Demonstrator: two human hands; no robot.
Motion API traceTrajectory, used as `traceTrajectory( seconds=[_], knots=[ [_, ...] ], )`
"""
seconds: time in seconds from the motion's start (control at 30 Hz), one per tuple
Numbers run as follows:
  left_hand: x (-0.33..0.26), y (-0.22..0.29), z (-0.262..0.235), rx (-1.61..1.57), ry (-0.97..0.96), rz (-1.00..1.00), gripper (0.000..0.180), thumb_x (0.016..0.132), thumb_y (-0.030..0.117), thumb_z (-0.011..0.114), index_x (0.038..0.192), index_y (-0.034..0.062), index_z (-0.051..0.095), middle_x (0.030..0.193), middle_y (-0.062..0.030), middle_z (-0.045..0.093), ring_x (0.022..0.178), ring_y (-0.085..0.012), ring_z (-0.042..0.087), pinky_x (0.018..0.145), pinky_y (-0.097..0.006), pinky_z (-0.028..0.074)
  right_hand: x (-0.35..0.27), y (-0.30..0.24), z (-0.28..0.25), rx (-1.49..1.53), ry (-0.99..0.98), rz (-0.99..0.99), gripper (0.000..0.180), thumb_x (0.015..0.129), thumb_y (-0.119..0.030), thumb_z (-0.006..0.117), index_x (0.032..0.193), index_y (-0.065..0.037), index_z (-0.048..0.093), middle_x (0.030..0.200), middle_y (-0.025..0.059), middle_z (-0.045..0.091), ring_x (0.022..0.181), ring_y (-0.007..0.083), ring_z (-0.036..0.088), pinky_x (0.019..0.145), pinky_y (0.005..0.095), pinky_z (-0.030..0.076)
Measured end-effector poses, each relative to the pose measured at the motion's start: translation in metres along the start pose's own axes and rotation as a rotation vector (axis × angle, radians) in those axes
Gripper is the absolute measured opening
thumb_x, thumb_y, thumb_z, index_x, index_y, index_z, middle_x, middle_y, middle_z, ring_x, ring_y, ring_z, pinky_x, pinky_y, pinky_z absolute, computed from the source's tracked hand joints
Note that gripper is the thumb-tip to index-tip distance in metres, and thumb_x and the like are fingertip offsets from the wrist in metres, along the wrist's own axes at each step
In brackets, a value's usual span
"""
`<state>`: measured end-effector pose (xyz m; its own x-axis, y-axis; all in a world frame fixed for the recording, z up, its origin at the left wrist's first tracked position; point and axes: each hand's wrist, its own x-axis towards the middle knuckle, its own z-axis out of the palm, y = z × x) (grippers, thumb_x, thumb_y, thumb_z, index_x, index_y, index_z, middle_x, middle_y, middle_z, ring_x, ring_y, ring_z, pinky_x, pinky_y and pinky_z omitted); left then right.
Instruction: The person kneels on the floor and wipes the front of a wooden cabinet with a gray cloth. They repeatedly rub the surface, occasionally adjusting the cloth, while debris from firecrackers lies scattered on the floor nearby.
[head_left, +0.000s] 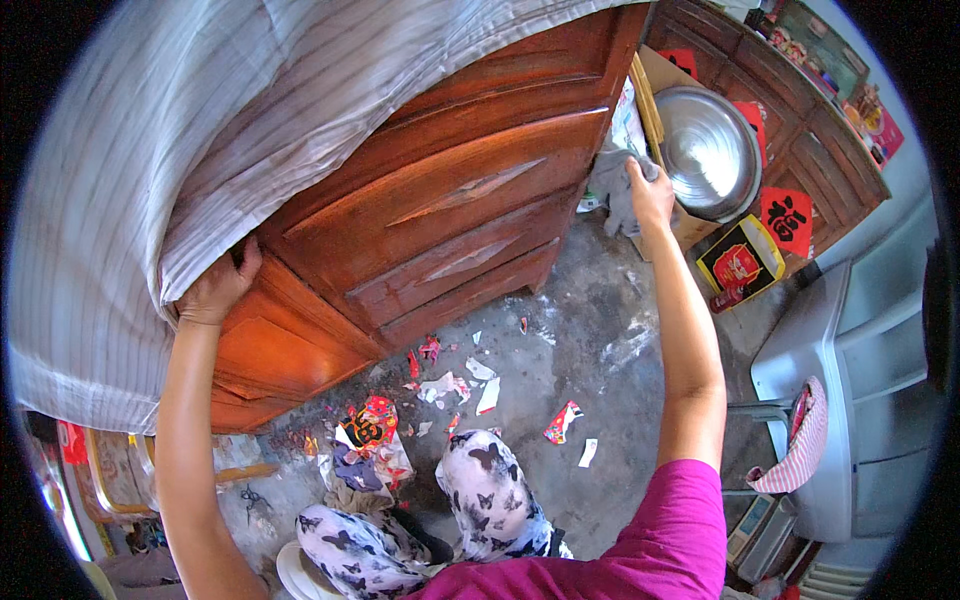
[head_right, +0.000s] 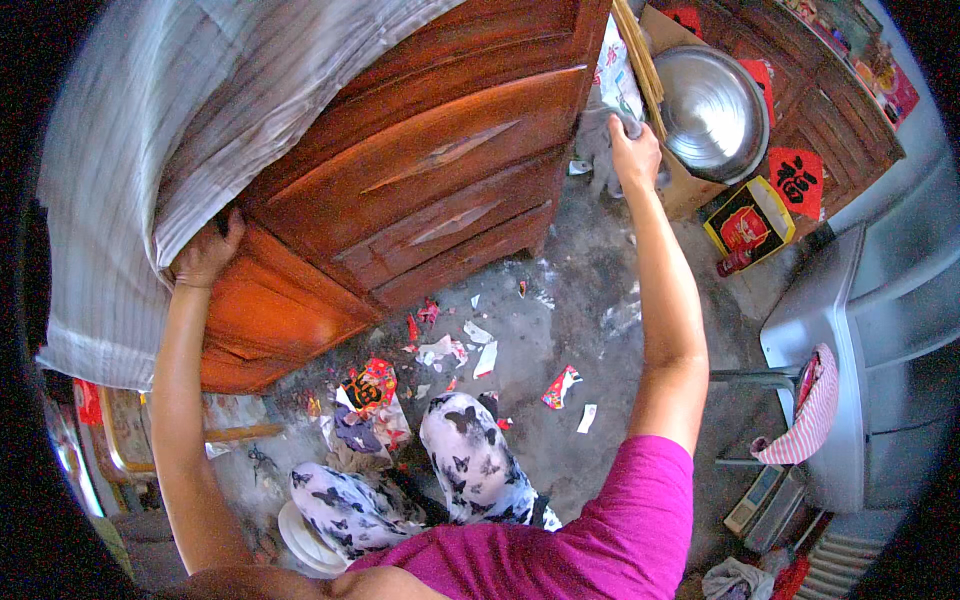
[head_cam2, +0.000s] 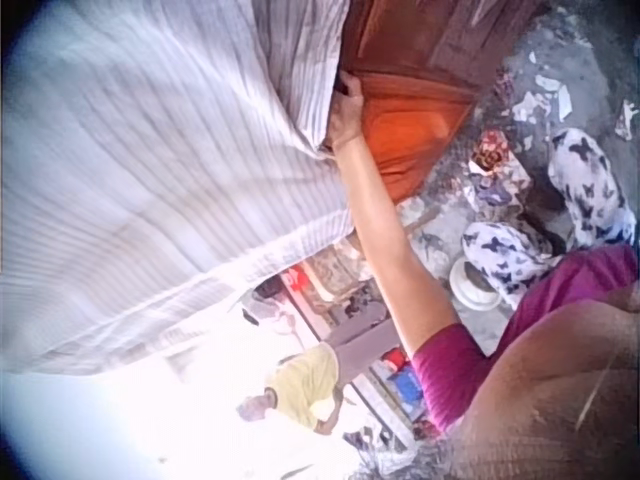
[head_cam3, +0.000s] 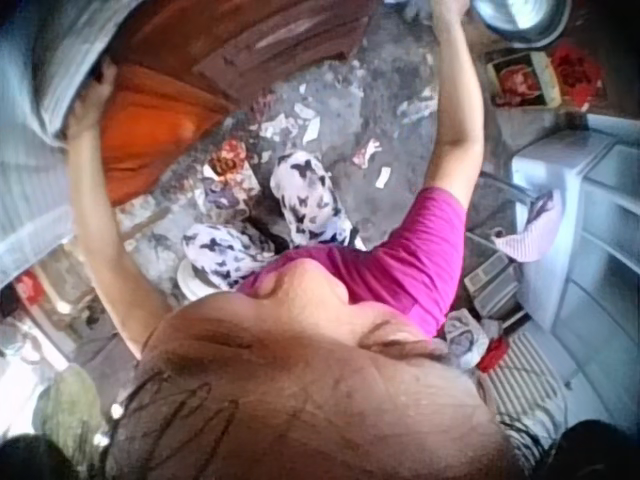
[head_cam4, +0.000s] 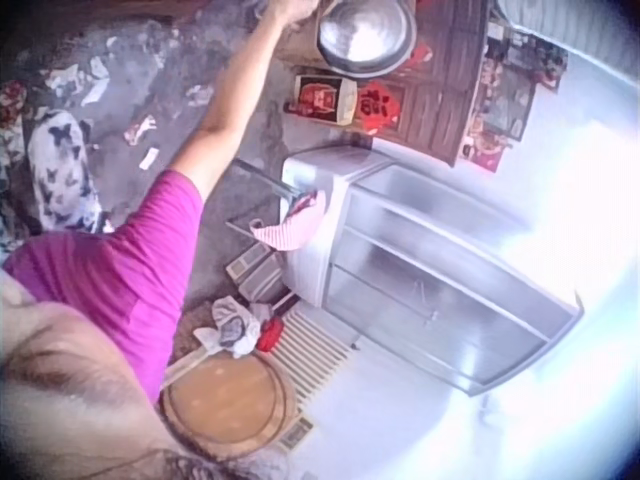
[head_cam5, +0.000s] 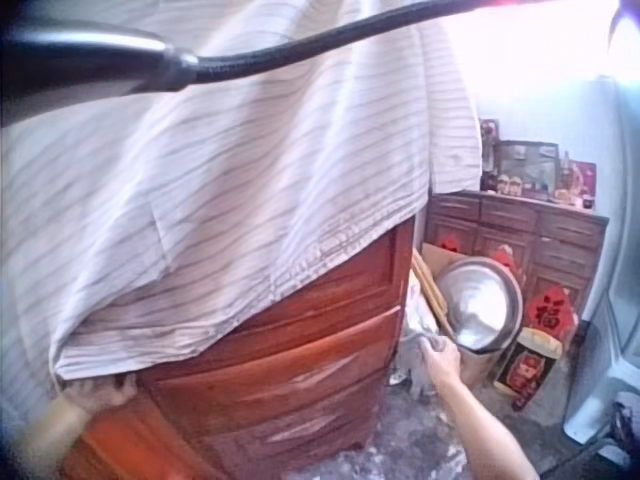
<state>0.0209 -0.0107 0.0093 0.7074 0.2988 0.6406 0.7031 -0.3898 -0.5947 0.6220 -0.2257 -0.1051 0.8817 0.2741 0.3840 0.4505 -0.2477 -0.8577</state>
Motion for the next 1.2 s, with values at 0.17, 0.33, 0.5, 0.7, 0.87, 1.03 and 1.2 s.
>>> traceTrajectory(
  seconds=[0.17,0.33,0.5,0.7,0.87,1.03,1.2],
  knots=[
    [0.000,-0.004,-0.003,-0.004,0.023,0.021,0.060,0.092,0.047,0.064,0.135,0.0048,0.065,0.132,-0.0216,0.068,0.117,-0.0397,0.067,0.104,-0.048,0.052,-0.026,-0.110,0.031,1.033,0.150,-0.025,0.042,0.103,-0.039,0.067,0.117,-0.001,0.070,0.107,0.0043,0.073,0.096,0.0175,0.066,0.089,0.0345,0.053],
    [0.010,0.006,0.000,-0.036,0.078,0.033,0.061,0.091,0.048,0.064,0.134,0.0059,0.066,0.132,-0.0213,0.068,0.117,-0.0401,0.067,0.103,-0.048,0.052,-0.061,-0.105,0.109,0.286,0.331,-0.364,0.069,0.108,-0.043,0.050,0.150,0.009,0.037,0.153,0.0344,0.036,0.141,0.0513,0.034,0.120,0.0569,0.023],
    [-0.003,0.000,0.007,0.005,0.010,-0.030,0.061,0.091,0.049,0.063,0.133,0.0054,0.067,0.130,-0.0210,0.068,0.116,-0.0400,0.067,0.101,-0.048,0.053,-0.159,-0.142,0.129,0.346,0.133,-0.366,0.059,0.105,-0.032,0.056,0.147,0.007,0.040,0.142,0.0387,0.043,0.133,0.0543,0.041,0.116,0.0617,0.027],
    [-0.007,-0.003,0.020,-0.030,0.101,-0.009,0.057,0.091,0.046,0.064,0.128,0.0027,0.068,0.122,-0.0226,0.070,0.108,-0.0404,0.069,0.096,-0.048,0.055,-0.207,-0.142,0.131,0.168,-0.093,-1.194,0.033,0.075,-0.017,0.075,0.108,-0.024,0.073,0.115,0.0083,0.068,0.113,0.0368,0.063,0.091,0.0463,0.054],
    [-0.001,0.000,0.010,0.021,0.190,0.049,0.058,0.093,0.047,0.063,0.128,0.0013,0.068,0.121,-0.0233,0.070,0.107,-0.0403,0.069,0.096,-0.048,0.055,-0.102,-0.078,0.087,-0.112,-0.058,-0.842,0.035,0.080,-0.003,0.065,0.115,-0.007,0.065,0.112,0.0197,0.068,0.108,0.0399,0.064,0.091,0.0524,0.051],
    [-0.001,0.001,0.020,0.032,0.115,0.025,0.059,0.093,0.047,0.062,0.129,0.0008,0.067,0.122,-0.0234,0.070,0.106,-0.0405,0.069,0.096,-0.048,0.055,-0.016,0.000,0.073,0.054,0.167,-0.272,0.051,0.104,-0.032,0.058,0.136,0.007,0.050,0.135,0.0313,0.059,0.130,0.0461,0.053,0.112,0.0489,0.041],
    [-0.012,-0.003,0.010,0.031,0.024,-0.029,0.062,0.093,0.047,0.063,0.133,-0.0014,0.065,0.127,-0.0260,0.068,0.113,-0.0423,0.067,0.102,-0.045,0.052,0.007,-0.047,0.045,0.704,0.075,-0.173,0.055,0.107,-0.039,0.056,0.144,0.001,0.049,0.138,0.0216,0.062,0.127,0.0336,0.059,0.111,0.0437,0.042]
  ],
)
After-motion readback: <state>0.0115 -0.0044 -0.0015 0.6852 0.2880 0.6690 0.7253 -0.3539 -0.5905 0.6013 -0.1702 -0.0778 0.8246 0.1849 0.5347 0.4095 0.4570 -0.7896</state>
